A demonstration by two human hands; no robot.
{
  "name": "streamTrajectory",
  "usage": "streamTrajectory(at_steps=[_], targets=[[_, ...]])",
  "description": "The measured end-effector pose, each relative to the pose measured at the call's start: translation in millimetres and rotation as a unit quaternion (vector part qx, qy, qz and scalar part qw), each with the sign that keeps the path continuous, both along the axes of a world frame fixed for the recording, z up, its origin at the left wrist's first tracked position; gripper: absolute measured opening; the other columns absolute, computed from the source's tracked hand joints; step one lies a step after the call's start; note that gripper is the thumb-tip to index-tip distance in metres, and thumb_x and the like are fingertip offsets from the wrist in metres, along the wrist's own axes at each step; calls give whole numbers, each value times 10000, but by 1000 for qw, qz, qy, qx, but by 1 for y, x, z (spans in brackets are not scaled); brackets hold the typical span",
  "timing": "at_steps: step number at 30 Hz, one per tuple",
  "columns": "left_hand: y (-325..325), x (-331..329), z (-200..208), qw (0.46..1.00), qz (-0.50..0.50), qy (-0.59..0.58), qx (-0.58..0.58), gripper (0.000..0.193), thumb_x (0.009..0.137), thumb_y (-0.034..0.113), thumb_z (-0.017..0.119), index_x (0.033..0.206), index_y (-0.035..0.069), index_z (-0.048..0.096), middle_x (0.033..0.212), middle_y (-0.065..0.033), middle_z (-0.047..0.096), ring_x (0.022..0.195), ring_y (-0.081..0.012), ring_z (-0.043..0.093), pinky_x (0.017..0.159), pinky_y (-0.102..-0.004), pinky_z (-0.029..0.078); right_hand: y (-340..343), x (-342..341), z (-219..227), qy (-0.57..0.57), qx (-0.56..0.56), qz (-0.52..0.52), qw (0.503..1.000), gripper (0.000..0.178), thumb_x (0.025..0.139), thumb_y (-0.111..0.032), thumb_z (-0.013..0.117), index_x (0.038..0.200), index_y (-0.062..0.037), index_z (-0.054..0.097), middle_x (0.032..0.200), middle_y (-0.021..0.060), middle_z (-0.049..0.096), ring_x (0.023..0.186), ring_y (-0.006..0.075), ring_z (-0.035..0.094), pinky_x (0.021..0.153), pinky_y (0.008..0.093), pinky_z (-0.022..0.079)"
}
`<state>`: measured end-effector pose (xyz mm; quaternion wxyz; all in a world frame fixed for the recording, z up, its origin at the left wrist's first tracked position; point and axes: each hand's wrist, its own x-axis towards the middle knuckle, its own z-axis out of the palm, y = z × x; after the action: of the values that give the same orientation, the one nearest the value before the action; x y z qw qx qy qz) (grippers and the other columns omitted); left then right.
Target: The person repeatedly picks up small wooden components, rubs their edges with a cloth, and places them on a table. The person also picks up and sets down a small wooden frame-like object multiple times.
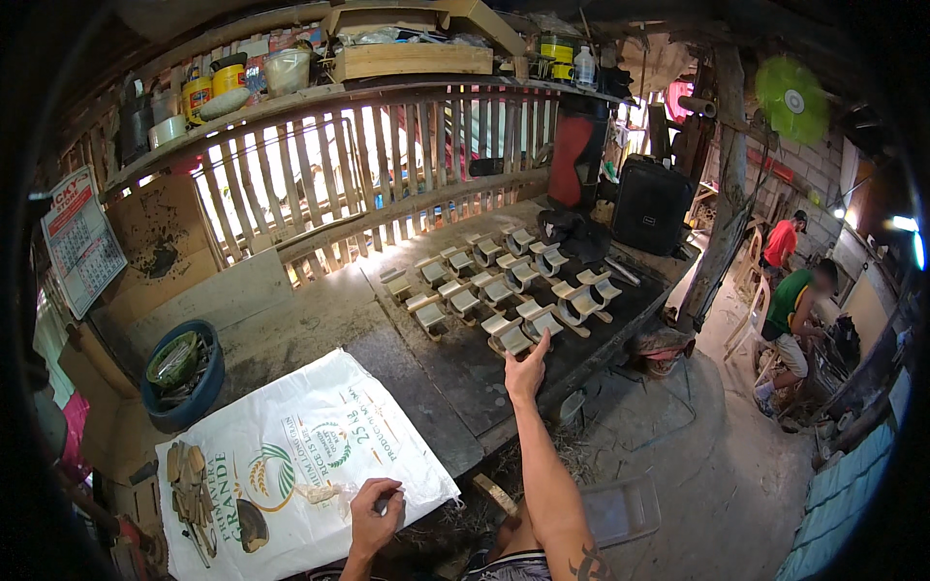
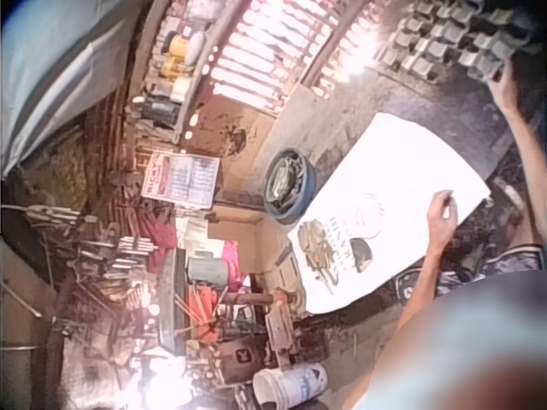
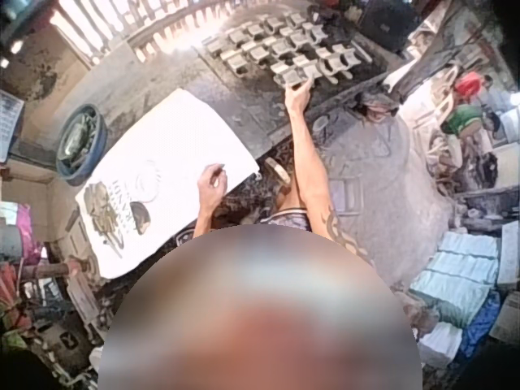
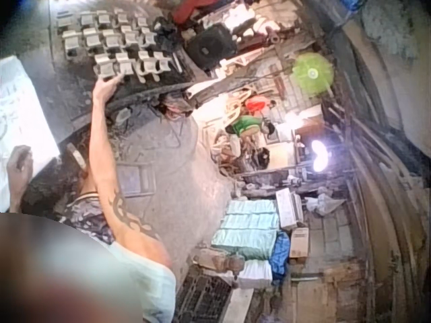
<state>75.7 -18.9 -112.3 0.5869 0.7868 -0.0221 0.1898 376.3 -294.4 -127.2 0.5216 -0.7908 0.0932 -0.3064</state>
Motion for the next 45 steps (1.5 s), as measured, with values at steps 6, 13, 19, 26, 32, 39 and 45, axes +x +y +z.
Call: streamTrajectory(at_steps=[6, 13, 19, 26, 32, 39, 45], targets=[[0, 0, -1, 1000, -5, 5, -3, 194, 899, -28, 711, 1091, -47, 730, 1056, -165, 712, 894, -225, 746, 819, -312, 596, 1, -2, 2, 23, 31, 20, 999, 1030, 878, -63, 822, 1664, -140, 162, 1314, 264, 661, 1182, 458, 659, 957, 528, 530], [0, 0, 0, 1000, -2, 2, 10, 191, 899, -33, 708, 1089, -48, 729, 1062, -159, 712, 895, -219, 747, 815, -310, 593, 3, -6, 2, 31, 38, 11, 999, 1023, 883, -70, 821, 1665, -143, 166, 1297, 246, 662, 1152, 447, 671, 929, 531, 531], [0, 1, -4, 1000, -3, 6, -12, 194, 893, -31, 711, 1086, -47, 729, 1056, -160, 712, 894, -224, 745, 816, -312, 589, 1, -17, 10, 71, 34, 4, 997, 1000, 906, -65, 794, 1674, -126, 158, 1243, 172, 626, 1027, 326, 667, 903, 490, 545], [0, -1, -2, 1000, 1, 0, 4, 197, 891, -31, 713, 1087, -45, 729, 1053, -158, 712, 896, -223, 745, 819, -313, 592, -9, -60, 28, -24, 42, 3, 999, 808, 946, -33, 723, 1629, -61, 293, 1256, 128, 607, 971, 225, 652, 820, 412, 543], [-3, -2, 0, 1000, -1, 16, -14, 178, 887, -30, 719, 1065, -42, 728, 1056, -144, 708, 910, -225, 731, 841, -313, 577, 42, -119, 40, -108, -103, 157, 976, 308, 908, -78, 734, 1204, -19, 670, 1118, 154, 668, 871, 276, 687, 795, 393, 553], [-1, -2, -1, 1000, -3, 7, 10, 203, 895, -46, 701, 1097, -50, 721, 1070, -138, 695, 915, -204, 728, 834, -305, 583, 102, -157, 35, -21, -251, 471, 845, 304, 938, -206, 705, 1166, -5, 700, 1153, 194, 684, 1090, 396, 664, 943, 490, 527], [-4, -2, -4, 1000, 3, -1, -5, 199, 901, -50, 692, 1099, -48, 717, 1062, -128, 691, 944, -195, 719, 847, -303, 575, 110, -173, 18, 2, -342, 444, 828, 307, 932, -228, 716, 1168, -32, 712, 1220, 140, 666, 1180, 334, 610, 970, 484, 490]])
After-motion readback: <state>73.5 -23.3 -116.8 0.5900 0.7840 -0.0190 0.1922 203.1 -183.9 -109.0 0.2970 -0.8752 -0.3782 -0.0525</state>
